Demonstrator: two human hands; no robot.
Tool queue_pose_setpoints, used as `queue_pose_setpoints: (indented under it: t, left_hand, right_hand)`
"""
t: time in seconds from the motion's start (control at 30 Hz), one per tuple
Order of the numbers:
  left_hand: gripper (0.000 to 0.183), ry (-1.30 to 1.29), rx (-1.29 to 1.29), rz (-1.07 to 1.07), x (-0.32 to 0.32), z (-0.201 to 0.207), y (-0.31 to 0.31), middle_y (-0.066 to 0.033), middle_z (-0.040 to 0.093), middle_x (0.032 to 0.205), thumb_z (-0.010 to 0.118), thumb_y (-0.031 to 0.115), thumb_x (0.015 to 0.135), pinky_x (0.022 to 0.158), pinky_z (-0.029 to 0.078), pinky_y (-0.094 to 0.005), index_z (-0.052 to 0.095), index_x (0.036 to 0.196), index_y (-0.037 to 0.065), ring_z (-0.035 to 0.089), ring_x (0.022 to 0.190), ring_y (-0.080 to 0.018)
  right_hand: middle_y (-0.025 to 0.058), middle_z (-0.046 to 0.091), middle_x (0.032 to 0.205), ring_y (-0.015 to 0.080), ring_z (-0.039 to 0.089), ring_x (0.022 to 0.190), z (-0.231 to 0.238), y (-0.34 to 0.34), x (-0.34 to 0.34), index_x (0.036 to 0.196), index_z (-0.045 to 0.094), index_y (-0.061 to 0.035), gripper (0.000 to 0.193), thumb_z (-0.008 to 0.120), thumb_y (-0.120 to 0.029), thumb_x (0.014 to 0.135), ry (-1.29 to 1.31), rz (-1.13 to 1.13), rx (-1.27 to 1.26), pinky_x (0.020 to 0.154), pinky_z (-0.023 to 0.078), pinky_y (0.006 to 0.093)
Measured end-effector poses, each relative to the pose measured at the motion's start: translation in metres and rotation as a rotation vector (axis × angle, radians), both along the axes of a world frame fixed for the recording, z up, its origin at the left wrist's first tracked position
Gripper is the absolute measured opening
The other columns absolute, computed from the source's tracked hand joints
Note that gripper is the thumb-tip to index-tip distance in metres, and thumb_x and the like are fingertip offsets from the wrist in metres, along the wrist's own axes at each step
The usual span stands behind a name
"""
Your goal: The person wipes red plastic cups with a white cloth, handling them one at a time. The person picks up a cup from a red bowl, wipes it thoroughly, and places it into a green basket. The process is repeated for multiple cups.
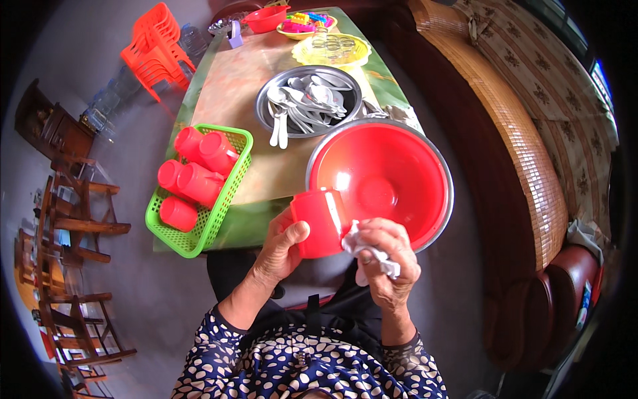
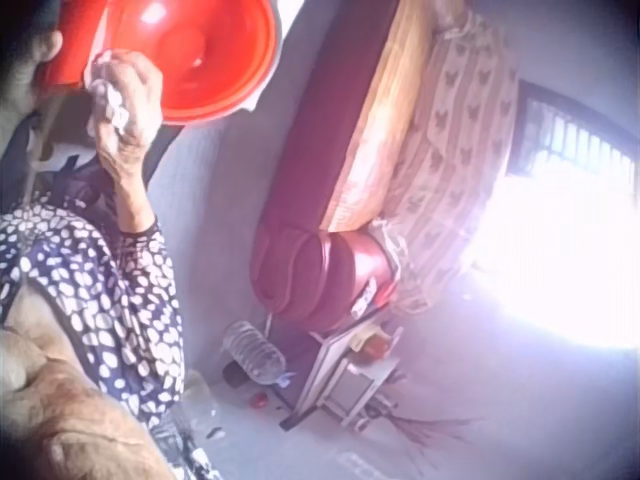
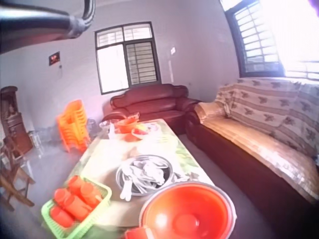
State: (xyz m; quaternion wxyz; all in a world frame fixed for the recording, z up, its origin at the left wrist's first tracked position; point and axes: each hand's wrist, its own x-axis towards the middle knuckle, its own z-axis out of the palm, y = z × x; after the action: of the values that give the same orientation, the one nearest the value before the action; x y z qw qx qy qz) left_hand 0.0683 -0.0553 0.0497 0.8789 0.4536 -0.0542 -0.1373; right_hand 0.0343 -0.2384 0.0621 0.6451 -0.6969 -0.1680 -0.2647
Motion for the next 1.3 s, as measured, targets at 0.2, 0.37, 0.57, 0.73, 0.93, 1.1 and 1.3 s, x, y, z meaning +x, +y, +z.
queue_pose_setpoints:
  t: [0.2, 0.37, 0.57, 0.73, 0.93, 1.1, 1.3]
  left_hand:
    - [0.065, 0.015, 0.027, -0.056, -0.019, -0.010, 0.016, -0.0090, 0.060, 0.117, 0.075, 0.035, 0.078, 0.094, 0.047, -0.0339, 0.051, 0.127, 0.000, 0.058, 0.106, -0.0167]
    - [0.063, 0.037, 0.052, -0.050, -0.025, -0.014, 0.011, -0.0079, 0.061, 0.115, 0.077, 0.033, 0.077, 0.094, 0.047, -0.0328, 0.053, 0.126, 0.001, 0.059, 0.105, -0.0155]
    - [0.061, -0.014, 0.205, -0.034, -0.026, -0.009, 0.021, -0.0075, 0.062, 0.117, 0.075, 0.032, 0.078, 0.094, 0.046, -0.0314, 0.053, 0.126, 0.001, 0.058, 0.106, -0.0156]
    - [0.061, -0.012, 0.216, -0.010, -0.033, -0.013, 0.021, -0.0056, 0.062, 0.115, 0.078, 0.023, 0.075, 0.094, 0.046, -0.0306, 0.053, 0.126, 0.001, 0.058, 0.105, -0.0144]
    - [0.070, 0.005, 0.227, 0.011, -0.043, -0.008, 0.015, -0.0082, 0.059, 0.118, 0.081, 0.021, 0.071, 0.096, 0.046, -0.0327, 0.049, 0.129, 0.000, 0.057, 0.107, -0.0154]
    - [0.068, 0.062, 0.113, 0.113, -0.041, -0.019, 0.018, -0.0085, 0.060, 0.118, 0.079, 0.024, 0.073, 0.095, 0.046, -0.0328, 0.049, 0.128, -0.001, 0.057, 0.107, -0.0160]
    - [0.063, 0.063, 0.046, 0.203, -0.038, -0.016, 0.023, -0.0093, 0.061, 0.115, 0.074, 0.030, 0.079, 0.094, 0.047, -0.0332, 0.049, 0.128, -0.001, 0.060, 0.104, -0.0182]
  right_hand:
    - [0.0122, 0.061, 0.100, 0.0224, 0.062, 0.091, -0.003, 0.008, 0.004, 0.094, 0.067, -0.0005, 0.018, 0.068, 0.004, 0.076, 0.083, 0.192, -0.022, 0.078, 0.051, 0.0320]
    - [0.0102, 0.057, 0.101, 0.0173, 0.061, 0.084, -0.013, 0.016, 0.009, 0.095, 0.065, -0.0006, 0.022, 0.065, 0.008, 0.075, 0.196, 0.173, 0.127, 0.073, 0.050, 0.0281]
    - [0.0104, 0.058, 0.100, 0.0255, 0.060, 0.090, 0.001, 0.025, -0.001, 0.092, 0.066, -0.0029, 0.024, 0.073, 0.003, 0.069, -0.155, 0.214, -0.306, 0.079, 0.050, 0.0357]
    - [0.0127, 0.056, 0.100, 0.0217, 0.058, 0.090, -0.008, 0.031, 0.004, 0.091, 0.065, -0.0020, 0.013, 0.066, 0.001, 0.078, -0.075, 0.200, -0.158, 0.077, 0.048, 0.0333]
    - [0.0128, 0.059, 0.100, 0.0233, 0.058, 0.092, -0.012, 0.034, 0.009, 0.101, 0.060, 0.0003, 0.016, 0.056, -0.011, 0.091, 0.363, 0.231, 0.236, 0.080, 0.046, 0.0330]
    - [0.0162, 0.057, 0.104, 0.0269, 0.059, 0.093, -0.016, 0.037, 0.008, 0.109, 0.058, 0.0009, 0.021, 0.057, -0.007, 0.090, 0.213, 0.153, -0.056, 0.082, 0.047, 0.0330]
    - [0.0178, 0.057, 0.106, 0.0297, 0.059, 0.096, -0.012, 0.039, -0.002, 0.107, 0.064, 0.0001, 0.024, 0.061, -0.011, 0.086, -0.028, 0.205, -0.249, 0.080, 0.049, 0.0364]
